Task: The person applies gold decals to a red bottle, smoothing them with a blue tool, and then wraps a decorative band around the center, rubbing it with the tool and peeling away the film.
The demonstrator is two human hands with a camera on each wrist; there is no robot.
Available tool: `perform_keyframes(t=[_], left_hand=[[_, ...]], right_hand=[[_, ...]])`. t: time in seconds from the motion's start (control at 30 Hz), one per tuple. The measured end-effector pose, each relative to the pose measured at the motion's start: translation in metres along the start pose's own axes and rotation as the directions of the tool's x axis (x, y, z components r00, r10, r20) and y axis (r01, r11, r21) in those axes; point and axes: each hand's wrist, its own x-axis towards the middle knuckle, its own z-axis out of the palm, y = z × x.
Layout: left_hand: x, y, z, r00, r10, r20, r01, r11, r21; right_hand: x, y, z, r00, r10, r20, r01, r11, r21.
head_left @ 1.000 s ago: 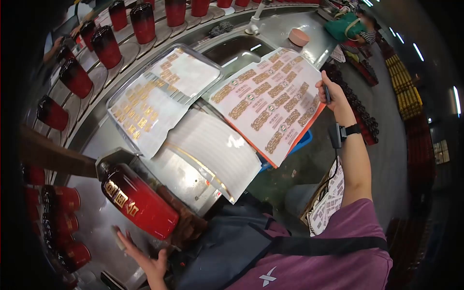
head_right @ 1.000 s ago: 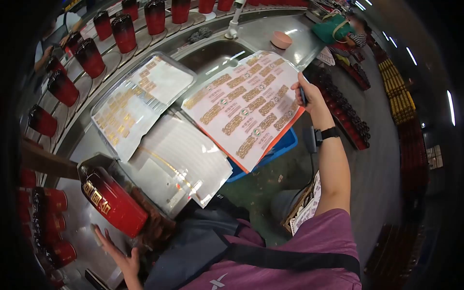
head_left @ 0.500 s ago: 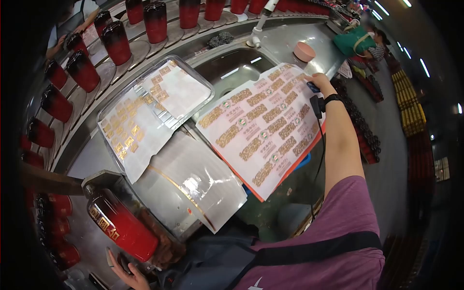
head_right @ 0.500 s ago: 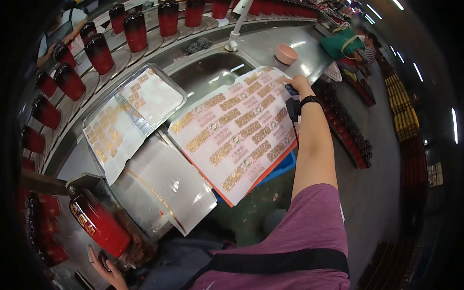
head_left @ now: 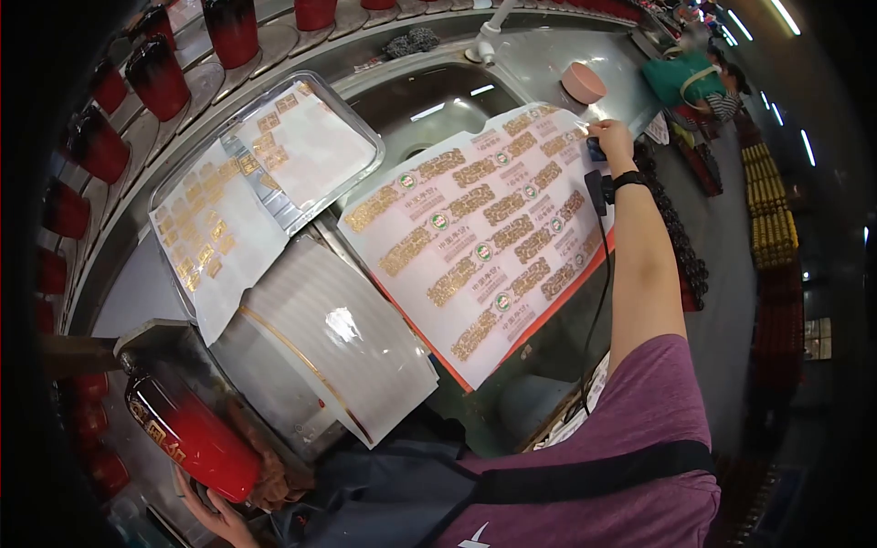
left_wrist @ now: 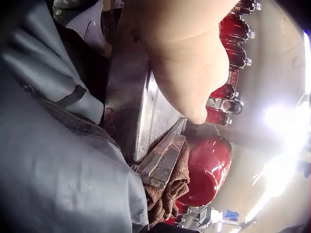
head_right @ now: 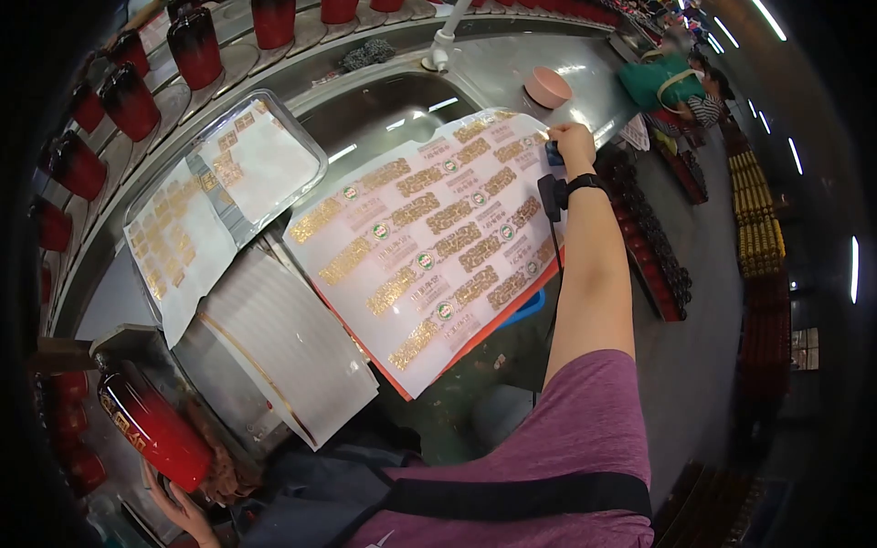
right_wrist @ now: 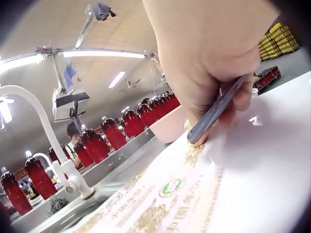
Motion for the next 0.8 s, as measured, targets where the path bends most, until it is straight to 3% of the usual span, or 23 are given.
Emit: perform_keyframes(t=[0.07, 0.13, 0.2, 0.23, 0.27, 0.3, 0.33, 0.4, 0.47, 0.53, 0.57, 0.6, 0.63, 0.67, 0.7, 0.73, 0.77, 0.8], left_hand=[[-0.009, -0.02, 0.001, 0.993, -0.116, 0.017, 0.116, 0.992, -0.044], [-0.007, -0.018, 0.003, 0.994, -0.099, -0.039, 0.097, 0.994, -0.051], [-0.004, -0.021, 0.004, 0.991, -0.085, -0.1, 0.08, 0.995, -0.059], [-0.001, -0.024, 0.003, 0.985, -0.123, -0.124, 0.1, 0.98, -0.173], [0.002, -0.025, -0.002, 0.976, -0.165, -0.139, 0.121, 0.951, -0.283], [0.008, -0.022, -0.007, 0.973, -0.158, -0.167, 0.117, 0.966, -0.231], [0.014, -0.02, -0.013, 0.972, -0.158, -0.174, 0.115, 0.965, -0.234], [0.025, -0.013, -0.03, 0.977, -0.121, -0.174, 0.091, 0.981, -0.173], [0.042, 0.017, -0.045, 0.977, -0.08, -0.197, 0.053, 0.989, -0.139], [0.054, 0.032, -0.058, 0.987, 0.162, -0.009, -0.161, 0.969, -0.186], [0.053, 0.039, -0.066, 0.987, 0.16, 0.022, -0.151, 0.965, -0.213], [0.049, 0.051, -0.076, 0.988, 0.145, 0.052, -0.13, 0.965, -0.226], [0.077, 0.095, -0.055, 0.915, 0.398, 0.062, -0.328, 0.828, -0.455], [0.09, 0.109, -0.054, 0.832, 0.543, 0.111, -0.432, 0.761, -0.485], [0.098, 0.131, -0.057, 0.779, 0.607, 0.157, -0.462, 0.725, -0.511], [0.104, 0.147, -0.063, 0.721, 0.623, 0.305, -0.374, 0.719, -0.585], [0.105, 0.15, -0.059, 0.682, 0.679, 0.271, -0.398, 0.656, -0.641], [0.099, 0.15, -0.055, 0.673, 0.678, 0.295, -0.283, 0.604, -0.745]], right_hand=[[-0.02, -0.017, -0.008, 0.936, -0.044, -0.349, -0.006, 0.99, -0.141], [-0.03, -0.028, -0.025, 0.921, -0.037, -0.388, -0.009, 0.993, -0.118], [-0.029, -0.035, -0.043, 0.802, -0.138, -0.582, 0.116, 0.99, -0.074], [-0.036, -0.044, -0.059, 0.798, -0.139, -0.586, 0.118, 0.99, -0.073], [-0.049, -0.061, -0.078, 0.738, -0.221, -0.638, 0.217, 0.972, -0.085], [-0.064, -0.079, -0.096, 0.66, -0.293, -0.691, 0.314, 0.944, -0.1], [-0.083, -0.097, -0.111, 0.656, -0.295, -0.695, 0.319, 0.943, -0.099], [-0.135, -0.142, -0.127, 0.659, -0.529, -0.534, 0.561, 0.819, -0.12], [-0.206, -0.188, -0.129, 0.667, -0.689, -0.285, 0.713, 0.701, -0.027], [-0.28, -0.221, -0.113, 0.431, -0.898, -0.09, 0.901, 0.434, -0.01], [-0.319, -0.238, -0.105, 0.272, -0.962, -0.029, 0.96, 0.27, 0.078], [-0.331, -0.249, -0.098, 0.257, -0.966, -0.024, 0.962, 0.254, 0.097], [-0.398, -0.265, -0.099, 0.043, -0.996, 0.072, 0.937, 0.065, 0.343], [-0.432, -0.279, -0.104, -0.03, -0.986, 0.163, 0.854, 0.059, 0.517], [-0.453, -0.29, -0.102, -0.124, -0.985, 0.122, 0.734, -0.008, 0.679], [-0.472, -0.299, -0.099, -0.193, -0.977, 0.086, 0.639, -0.059, 0.767], [-0.489, -0.307, -0.101, -0.192, -0.981, 0.042, 0.572, -0.077, 0.816], [-0.501, -0.316, -0.103, -0.185, -0.983, 0.005, 0.506, -0.091, 0.858]])
